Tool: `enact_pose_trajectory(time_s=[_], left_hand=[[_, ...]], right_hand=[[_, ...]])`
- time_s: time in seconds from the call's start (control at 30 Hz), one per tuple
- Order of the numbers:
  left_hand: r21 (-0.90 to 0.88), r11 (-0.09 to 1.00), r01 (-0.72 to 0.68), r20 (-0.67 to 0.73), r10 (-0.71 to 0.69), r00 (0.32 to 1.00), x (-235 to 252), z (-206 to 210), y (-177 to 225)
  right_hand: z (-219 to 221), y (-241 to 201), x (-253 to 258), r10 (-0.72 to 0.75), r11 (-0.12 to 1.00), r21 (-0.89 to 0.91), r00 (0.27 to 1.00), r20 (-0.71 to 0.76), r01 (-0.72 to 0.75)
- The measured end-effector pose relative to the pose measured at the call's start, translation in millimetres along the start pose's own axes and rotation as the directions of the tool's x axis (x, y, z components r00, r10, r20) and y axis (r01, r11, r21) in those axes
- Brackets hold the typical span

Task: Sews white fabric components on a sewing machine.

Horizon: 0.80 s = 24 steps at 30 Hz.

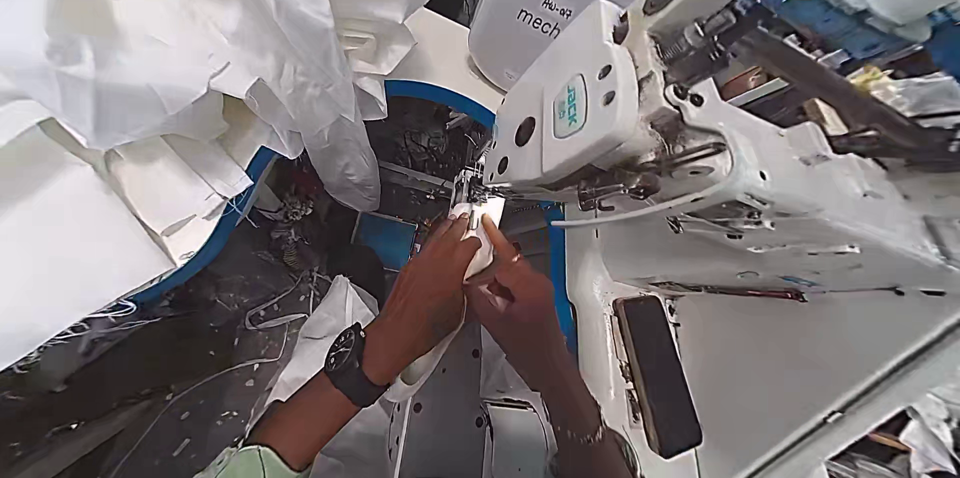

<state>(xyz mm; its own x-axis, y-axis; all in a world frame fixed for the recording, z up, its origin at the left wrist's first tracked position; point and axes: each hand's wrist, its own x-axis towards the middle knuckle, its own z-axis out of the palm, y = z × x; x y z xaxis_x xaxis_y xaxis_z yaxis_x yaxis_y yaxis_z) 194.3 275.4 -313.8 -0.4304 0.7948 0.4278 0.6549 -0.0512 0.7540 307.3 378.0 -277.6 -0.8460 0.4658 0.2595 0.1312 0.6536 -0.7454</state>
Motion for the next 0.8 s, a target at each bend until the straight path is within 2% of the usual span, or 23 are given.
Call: enact_pose_trajectory(time_s=[0.17,0.3,0.4,0.47,0.53,0.57,0.63,0.67,0.7,0.73,0.77,0.8], left_hand=[[0.029,1.000,0.001,-0.009,-0.001,1.000,0,6,0],[-0.011,1.000,0.014,-0.069,-0.015,0.998,3,10,0],[-0.059,0.995,0.078,-0.095,-0.083,0.992,6,14,-5],[-0.076,0.993,0.089,-0.113,-0.098,0.989,15,16,-11],[-0.047,0.992,0.117,-0.122,-0.122,0.985,18,13,-9],[-0.046,0.987,0.154,-0.094,-0.158,0.983,15,3,-3],[-0.106,0.944,0.313,0.191,-0.290,0.938,-1,-37,16],[-0.100,0.927,0.363,0.343,-0.310,0.887,-14,-56,22],[-0.067,0.924,0.376,0.425,-0.315,0.849,-27,-67,30],[-0.035,0.938,0.344,0.430,-0.296,0.853,-41,-71,35],[-0.020,0.962,0.273,0.374,-0.246,0.894,-54,-68,38],[-0.018,0.983,0.181,0.269,-0.170,0.948,-65,-61,38]], right_hand=[[-2,4,-1,0.061,0.994,0.094,0.998,0.010,-0.062],[2,2,3,0.052,0.997,0.062,0.998,-0.031,-0.049],[16,-7,1,0.021,0.983,-0.179,0.993,-0.119,-0.042],[26,-15,5,-0.046,0.932,-0.361,0.970,-0.241,-0.045],[24,-27,-1,-0.047,0.871,-0.482,0.960,-0.275,-0.095],[16,-37,-12,0.015,0.839,-0.525,0.970,-0.243,-0.145],[-11,-52,-44,0.226,0.776,-0.574,0.965,-0.136,-0.263],[-22,-47,-63,0.332,0.765,-0.561,0.940,-0.078,-0.316],[-35,-34,-81,0.453,0.769,-0.514,0.891,0.016,-0.381],[-48,-13,-95,0.523,0.797,-0.429,0.841,0.137,-0.426],[-59,11,-106,0.523,0.841,-0.309,0.813,0.254,-0.444],[-67,24,-112,0.463,0.886,-0.187,0.817,0.343,-0.424]])
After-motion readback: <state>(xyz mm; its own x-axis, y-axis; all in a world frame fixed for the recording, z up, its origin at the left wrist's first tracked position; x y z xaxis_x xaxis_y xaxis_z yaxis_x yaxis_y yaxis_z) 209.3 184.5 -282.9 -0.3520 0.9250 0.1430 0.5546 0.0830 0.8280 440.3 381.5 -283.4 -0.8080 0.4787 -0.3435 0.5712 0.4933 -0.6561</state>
